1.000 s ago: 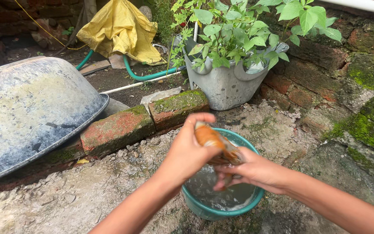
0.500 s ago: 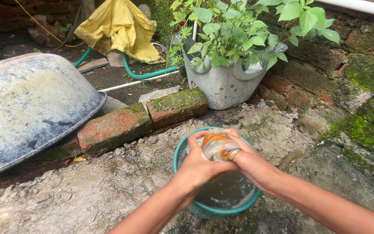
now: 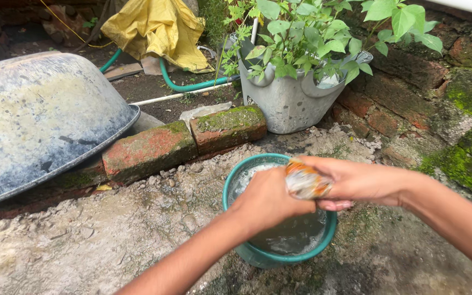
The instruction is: The person washes a patterned cloth in a bucket of soapy water, wrings it out, and uses it to scrub a concrete floor surface near a brick planter.
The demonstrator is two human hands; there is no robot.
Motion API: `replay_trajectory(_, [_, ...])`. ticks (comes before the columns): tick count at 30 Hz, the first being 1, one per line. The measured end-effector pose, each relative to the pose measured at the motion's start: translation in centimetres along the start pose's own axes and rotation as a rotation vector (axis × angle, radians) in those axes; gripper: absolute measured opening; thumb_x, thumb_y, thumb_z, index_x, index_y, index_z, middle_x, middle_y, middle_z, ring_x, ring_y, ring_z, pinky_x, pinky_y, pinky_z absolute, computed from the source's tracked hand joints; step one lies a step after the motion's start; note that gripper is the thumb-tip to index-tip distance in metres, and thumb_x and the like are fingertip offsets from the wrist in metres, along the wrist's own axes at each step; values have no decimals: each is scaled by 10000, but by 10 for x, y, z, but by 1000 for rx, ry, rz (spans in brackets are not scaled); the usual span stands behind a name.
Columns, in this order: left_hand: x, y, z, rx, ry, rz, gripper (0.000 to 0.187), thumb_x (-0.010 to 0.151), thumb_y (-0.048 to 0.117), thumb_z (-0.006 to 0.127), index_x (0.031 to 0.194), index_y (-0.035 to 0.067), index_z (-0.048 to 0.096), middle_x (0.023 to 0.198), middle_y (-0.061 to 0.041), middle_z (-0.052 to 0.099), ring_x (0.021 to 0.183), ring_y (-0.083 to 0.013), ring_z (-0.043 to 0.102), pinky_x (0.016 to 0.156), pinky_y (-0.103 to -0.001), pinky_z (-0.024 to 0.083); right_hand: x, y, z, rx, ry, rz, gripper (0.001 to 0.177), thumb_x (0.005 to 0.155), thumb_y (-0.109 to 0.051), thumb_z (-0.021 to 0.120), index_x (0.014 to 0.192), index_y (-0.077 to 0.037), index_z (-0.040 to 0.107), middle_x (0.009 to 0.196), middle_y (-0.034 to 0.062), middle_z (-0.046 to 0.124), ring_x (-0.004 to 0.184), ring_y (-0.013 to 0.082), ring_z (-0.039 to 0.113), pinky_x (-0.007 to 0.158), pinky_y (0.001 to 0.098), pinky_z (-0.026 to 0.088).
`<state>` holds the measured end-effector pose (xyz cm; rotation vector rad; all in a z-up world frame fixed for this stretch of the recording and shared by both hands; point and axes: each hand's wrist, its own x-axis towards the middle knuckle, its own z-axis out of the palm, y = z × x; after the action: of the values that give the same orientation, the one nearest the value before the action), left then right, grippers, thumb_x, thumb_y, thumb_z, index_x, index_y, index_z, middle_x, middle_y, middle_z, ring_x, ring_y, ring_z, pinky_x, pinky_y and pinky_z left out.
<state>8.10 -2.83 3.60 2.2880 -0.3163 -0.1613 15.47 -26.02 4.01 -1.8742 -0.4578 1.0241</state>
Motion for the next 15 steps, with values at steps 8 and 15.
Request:
replay_trajectory(8, [-1,-7,-9,180,92,342,812,566,191,920,1251,-60,562,1114,-257,651,1071,-390,662,934,-427,549,-25,-31,28,456,-118,-41,921,785,-96,716,1597,-120,282,1471,187,555,1296,425,613,997,532,511])
replay_trajectory(15, [-5,-1,9,611,32,485,892,503,53,901,1274,-81,475,1223,-258,521,1152,-417,592,891,-399,567,11,-23,48,390,-99,134,814,743,-47,793,1467,-87,423,1364,177,620,1127,286,681,942,442,553])
